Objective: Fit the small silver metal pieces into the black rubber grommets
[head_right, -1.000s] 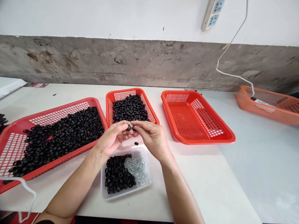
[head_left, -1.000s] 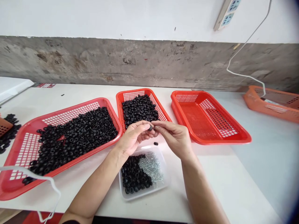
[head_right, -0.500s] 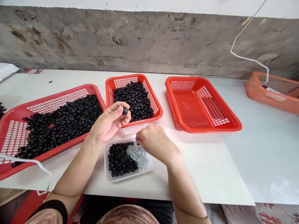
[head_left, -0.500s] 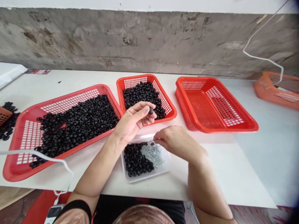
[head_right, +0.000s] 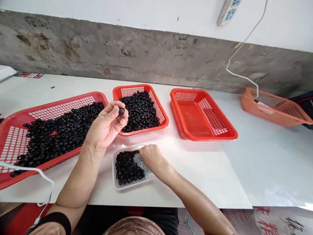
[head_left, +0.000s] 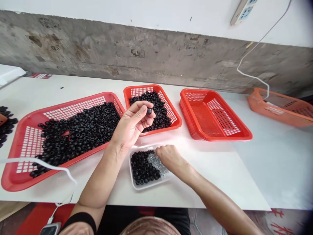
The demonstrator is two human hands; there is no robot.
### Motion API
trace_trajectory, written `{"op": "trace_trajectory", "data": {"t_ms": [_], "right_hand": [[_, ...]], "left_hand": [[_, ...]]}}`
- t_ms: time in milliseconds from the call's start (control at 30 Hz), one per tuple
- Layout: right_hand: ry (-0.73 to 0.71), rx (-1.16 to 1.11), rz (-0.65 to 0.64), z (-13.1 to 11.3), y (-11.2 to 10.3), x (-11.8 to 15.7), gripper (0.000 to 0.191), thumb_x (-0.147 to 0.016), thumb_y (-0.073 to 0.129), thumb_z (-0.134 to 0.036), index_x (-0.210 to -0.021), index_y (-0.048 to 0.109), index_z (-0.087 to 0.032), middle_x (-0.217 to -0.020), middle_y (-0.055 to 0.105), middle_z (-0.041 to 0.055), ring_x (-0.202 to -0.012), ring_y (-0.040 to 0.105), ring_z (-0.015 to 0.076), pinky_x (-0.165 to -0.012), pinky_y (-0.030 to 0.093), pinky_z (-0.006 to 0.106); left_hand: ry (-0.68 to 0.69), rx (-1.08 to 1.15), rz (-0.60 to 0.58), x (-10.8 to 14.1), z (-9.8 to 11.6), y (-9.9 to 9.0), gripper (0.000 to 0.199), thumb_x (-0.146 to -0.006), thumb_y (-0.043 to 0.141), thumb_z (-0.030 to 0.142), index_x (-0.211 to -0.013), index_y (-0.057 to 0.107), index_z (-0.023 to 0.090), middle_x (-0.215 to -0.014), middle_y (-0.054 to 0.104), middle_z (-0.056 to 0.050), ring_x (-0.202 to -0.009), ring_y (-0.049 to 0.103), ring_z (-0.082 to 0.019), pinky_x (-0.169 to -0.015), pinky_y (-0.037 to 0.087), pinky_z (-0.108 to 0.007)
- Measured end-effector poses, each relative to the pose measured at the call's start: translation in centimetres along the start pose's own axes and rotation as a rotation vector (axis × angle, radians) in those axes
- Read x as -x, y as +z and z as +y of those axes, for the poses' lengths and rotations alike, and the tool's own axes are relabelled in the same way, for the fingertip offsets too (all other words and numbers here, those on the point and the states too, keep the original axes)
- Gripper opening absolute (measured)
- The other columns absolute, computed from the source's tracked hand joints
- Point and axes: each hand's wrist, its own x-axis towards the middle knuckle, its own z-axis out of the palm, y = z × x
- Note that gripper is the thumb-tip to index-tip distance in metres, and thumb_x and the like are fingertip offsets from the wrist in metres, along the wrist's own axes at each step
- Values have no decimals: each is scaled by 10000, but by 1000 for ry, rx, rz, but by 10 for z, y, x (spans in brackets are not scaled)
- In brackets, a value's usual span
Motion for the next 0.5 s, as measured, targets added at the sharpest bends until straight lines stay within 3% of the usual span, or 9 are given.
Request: {"op": "trace_trajectory", "data": {"t_ms": [133, 233, 267, 400, 500], "right_hand": [[26, -35, 29, 5, -8, 6, 97, -913, 581, -100, -877, 665, -133, -828, 741, 131, -737, 732, 216, -640, 479, 253], [35, -93, 115, 12, -16, 17, 84, -941, 554, -175, -939, 634, -151, -875, 737, 79, -740, 711, 186, -654, 466, 251], [41, -139, 187, 16, -20, 21, 88, -949, 540, -195, -944, 621, -160, -862, 727, 57, -719, 696, 171, -655, 464, 247], [62, -456, 720, 31, -37, 30, 123, -966, 544, -280, -906, 589, -183, -756, 663, -1, -536, 575, 102, -577, 437, 225], [36, -420, 862, 33, -47, 26, 149, -993, 541, -306, -946, 608, -182, -785, 680, 11, -553, 588, 102, -558, 425, 225]], "left_hand": [[13, 18, -31, 6, -5, 5, 183, -784, 838, 294, -897, 745, 185, -763, 706, 3, -677, 614, -79, -625, 483, -177], [-66, -54, -63, 14, -23, 9, 215, -789, 824, 332, -900, 733, 173, -781, 716, -9, -639, 592, -77, -625, 462, -201], [-98, -91, -66, 16, -30, 9, 227, -789, 820, 341, -894, 727, 164, -766, 705, -8, -631, 579, -74, -619, 445, -202], [-168, -182, -29, 22, -54, -1, 312, -782, 818, 410, -765, 653, 146, -684, 636, 16, -577, 497, -62, -584, 384, -212], [-179, -192, 24, 25, -64, -16, 369, -747, 841, 460, -775, 658, 141, -684, 631, 15, -574, 487, -63, -575, 364, -212]]}}
